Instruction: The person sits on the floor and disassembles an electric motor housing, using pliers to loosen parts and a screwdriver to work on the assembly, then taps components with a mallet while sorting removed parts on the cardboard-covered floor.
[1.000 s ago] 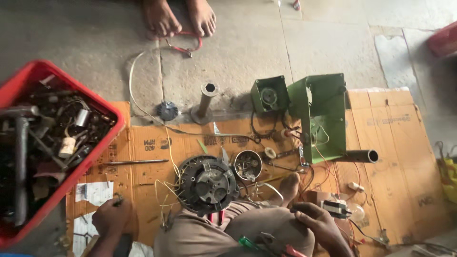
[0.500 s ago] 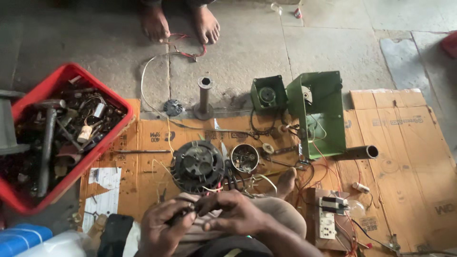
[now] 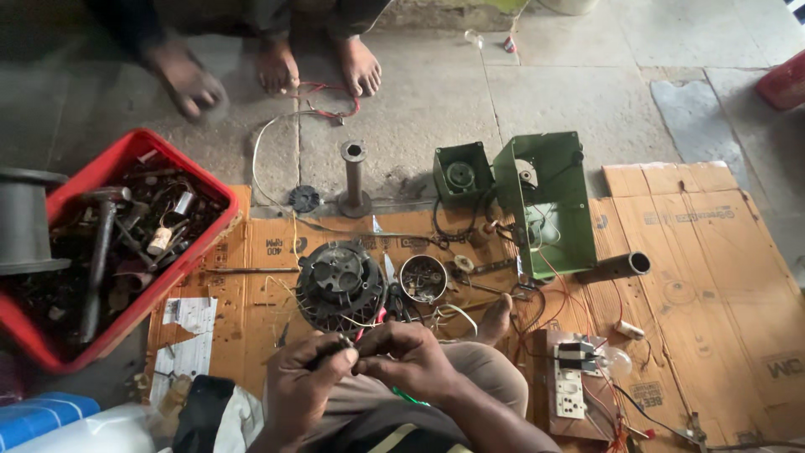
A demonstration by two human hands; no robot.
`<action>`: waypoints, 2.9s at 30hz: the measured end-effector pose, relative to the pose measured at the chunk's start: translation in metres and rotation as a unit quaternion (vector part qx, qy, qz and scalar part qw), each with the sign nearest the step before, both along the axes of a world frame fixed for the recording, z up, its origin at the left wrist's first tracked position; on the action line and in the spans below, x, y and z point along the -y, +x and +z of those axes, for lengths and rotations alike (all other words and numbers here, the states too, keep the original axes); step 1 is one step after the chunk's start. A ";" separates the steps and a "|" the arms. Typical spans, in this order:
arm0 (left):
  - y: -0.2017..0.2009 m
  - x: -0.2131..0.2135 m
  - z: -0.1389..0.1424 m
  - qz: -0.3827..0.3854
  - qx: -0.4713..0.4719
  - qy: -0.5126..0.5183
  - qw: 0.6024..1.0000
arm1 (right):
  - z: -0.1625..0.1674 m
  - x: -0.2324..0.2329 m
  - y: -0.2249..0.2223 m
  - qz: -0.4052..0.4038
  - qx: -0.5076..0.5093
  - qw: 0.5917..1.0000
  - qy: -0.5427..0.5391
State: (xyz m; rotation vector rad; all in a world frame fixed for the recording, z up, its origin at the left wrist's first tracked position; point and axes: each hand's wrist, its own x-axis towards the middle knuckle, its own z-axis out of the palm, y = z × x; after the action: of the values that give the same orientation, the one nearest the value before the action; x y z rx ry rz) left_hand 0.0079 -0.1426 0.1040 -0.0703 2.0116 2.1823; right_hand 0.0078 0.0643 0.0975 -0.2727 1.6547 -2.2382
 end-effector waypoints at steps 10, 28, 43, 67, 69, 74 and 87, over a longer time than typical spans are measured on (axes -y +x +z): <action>0.000 0.000 -0.026 0.089 0.119 0.134 0.980 | 0.024 -0.006 -0.008 0.033 -0.158 0.984 0.080; -0.014 -0.009 -0.104 -0.241 -0.170 -0.018 0.955 | 0.024 -0.048 0.011 -0.014 -0.018 1.000 0.015; 0.006 -0.032 -0.083 -0.210 0.071 0.015 0.975 | -0.007 -0.073 0.018 -0.135 0.013 0.986 0.098; 0.023 0.106 -0.121 0.053 -0.002 0.121 0.991 | -0.047 -0.099 0.035 -0.144 0.188 0.953 0.189; 0.025 0.118 -0.121 0.076 0.027 0.124 0.989 | -0.052 -0.100 0.036 -0.170 0.209 0.951 0.152; 0.021 0.117 -0.093 0.173 0.025 0.163 0.971 | -0.054 -0.102 0.037 -0.210 0.259 0.941 0.052; 0.005 0.101 -0.050 0.228 -0.003 0.216 0.949 | -0.063 -0.103 0.032 -0.240 0.212 0.945 -0.069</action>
State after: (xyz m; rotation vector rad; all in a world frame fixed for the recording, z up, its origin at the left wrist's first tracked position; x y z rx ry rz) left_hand 0.0132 -0.2432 0.0539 -0.5158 1.5827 2.8553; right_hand 0.0401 0.1676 0.0345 0.6094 1.4353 -2.5183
